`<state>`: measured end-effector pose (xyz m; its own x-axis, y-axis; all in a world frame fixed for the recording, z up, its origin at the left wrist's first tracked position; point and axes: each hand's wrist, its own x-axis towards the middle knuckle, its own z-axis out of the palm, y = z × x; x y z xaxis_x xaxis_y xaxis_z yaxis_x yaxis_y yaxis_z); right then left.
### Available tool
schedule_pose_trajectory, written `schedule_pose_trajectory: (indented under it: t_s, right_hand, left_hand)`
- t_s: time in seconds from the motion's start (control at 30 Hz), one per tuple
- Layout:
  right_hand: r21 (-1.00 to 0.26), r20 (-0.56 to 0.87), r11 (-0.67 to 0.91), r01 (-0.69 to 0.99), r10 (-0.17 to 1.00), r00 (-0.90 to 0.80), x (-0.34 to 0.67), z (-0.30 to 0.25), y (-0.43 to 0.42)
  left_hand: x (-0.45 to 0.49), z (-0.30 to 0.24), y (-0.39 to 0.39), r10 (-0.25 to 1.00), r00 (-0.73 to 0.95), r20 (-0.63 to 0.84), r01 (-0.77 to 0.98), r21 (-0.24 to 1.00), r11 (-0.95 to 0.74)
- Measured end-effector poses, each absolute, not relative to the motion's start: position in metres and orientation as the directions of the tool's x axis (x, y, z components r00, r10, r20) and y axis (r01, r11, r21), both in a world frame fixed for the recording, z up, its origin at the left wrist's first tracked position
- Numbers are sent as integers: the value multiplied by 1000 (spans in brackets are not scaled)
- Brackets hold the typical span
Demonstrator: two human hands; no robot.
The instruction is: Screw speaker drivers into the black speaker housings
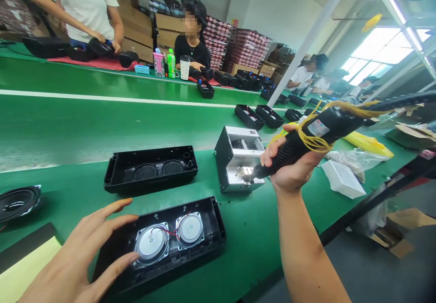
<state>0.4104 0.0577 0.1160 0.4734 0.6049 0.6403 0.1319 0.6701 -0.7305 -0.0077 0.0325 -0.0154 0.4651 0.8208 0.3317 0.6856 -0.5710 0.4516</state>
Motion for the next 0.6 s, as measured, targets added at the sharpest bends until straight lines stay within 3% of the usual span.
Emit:
schedule_pose_trajectory:
  t_s: [0.17, 0.6]
  right_hand:
    - [-720, 634, 680, 140, 562, 532, 411, 120, 60]
    - [-712, 637, 695, 101, 580, 507, 418, 115, 62]
  left_hand:
    - [-8, -19, 25, 905, 347, 244, 719, 551, -424]
    - [-10, -46, 29, 903, 378, 206, 737, 523, -428]
